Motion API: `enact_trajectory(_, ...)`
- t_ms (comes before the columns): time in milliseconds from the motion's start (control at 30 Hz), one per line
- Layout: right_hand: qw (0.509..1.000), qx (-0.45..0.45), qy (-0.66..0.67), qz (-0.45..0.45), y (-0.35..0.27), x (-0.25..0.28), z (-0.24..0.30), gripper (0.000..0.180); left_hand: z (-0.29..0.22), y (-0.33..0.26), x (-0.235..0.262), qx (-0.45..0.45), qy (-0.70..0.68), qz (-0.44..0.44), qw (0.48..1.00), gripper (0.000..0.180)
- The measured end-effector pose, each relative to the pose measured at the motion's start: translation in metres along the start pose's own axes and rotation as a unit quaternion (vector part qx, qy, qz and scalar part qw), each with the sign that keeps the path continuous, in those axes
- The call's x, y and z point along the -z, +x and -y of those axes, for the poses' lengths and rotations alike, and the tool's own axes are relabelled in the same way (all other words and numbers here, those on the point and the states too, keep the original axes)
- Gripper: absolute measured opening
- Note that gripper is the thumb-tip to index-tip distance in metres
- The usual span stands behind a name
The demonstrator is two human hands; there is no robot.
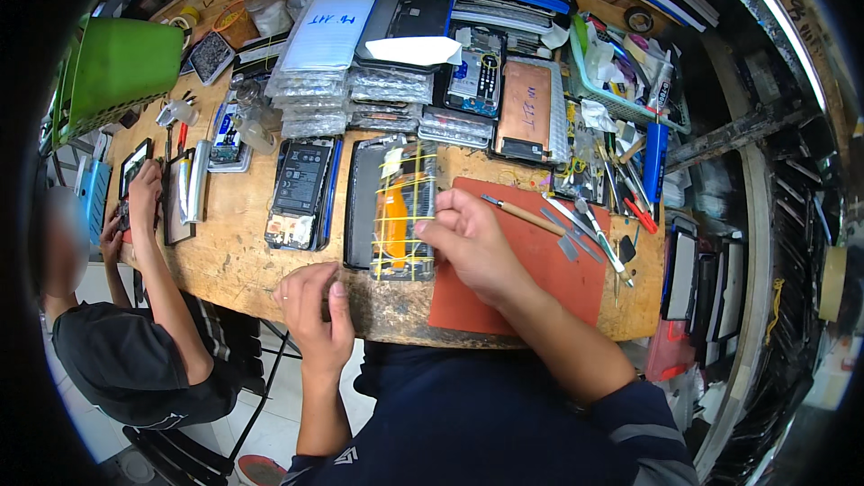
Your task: The person handles a smartphone with yellow grid tape, moves to a sink area, returns to the workbench, and manipulates small components and a phone chassis. They use a pencil and other tools to adjust parts on the workbench.
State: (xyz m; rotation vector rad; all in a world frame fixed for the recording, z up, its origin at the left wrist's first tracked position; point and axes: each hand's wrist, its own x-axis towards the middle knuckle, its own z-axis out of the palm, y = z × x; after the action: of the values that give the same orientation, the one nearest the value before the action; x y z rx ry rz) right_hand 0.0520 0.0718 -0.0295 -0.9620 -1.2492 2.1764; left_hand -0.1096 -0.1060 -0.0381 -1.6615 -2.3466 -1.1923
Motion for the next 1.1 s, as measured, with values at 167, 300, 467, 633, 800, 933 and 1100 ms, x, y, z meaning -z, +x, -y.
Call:
enact_trajectory(167, 0.996, 0.017, -0.084, 0.04, 0.023, -0.019, -0.016, 0.033, 0.009, -0.005, -0.012, 0.018, 0.0, -0.013, 1.0, 0.023)
enact_trajectory(300, 0.968, 0.103, -0.23, -0.004, 0.015, -0.002, -0.011, 0.031, 0.01, -0.005, -0.022, 0.02, 0.031, -0.001, 0.999, 0.025)
enact_trajectory(467, 0.798, 0.213, -0.499, -0.262, 0.018, 0.053, 0.052, 0.026, 0.01, -0.004, -0.025, 0.012, 0.048, -0.008, 0.999, 0.025)
enact_trajectory(633, 0.647, 0.147, -0.669, -0.336, 0.056, 0.085, 0.095, 0.069, 0.01, -0.003, -0.025, 0.013, 0.04, 0.002, 0.999, 0.024)
enact_trajectory(800, 0.669, 0.142, -0.658, -0.314, 0.076, 0.107, 0.095, 0.087, 0.01, -0.005, -0.027, 0.011, 0.035, -0.01, 0.999, 0.021)
enact_trajectory(933, 0.849, 0.101, -0.426, -0.296, 0.084, 0.137, 0.106, 0.049, 0.01, -0.007, -0.028, 0.019, 0.03, -0.018, 0.999, 0.019)
enact_trajectory(1100, 0.954, 0.125, -0.146, -0.231, 0.065, 0.16, 0.104, 0.02, 0.009, -0.006, -0.028, 0.018, 0.034, -0.016, 0.999, 0.018)
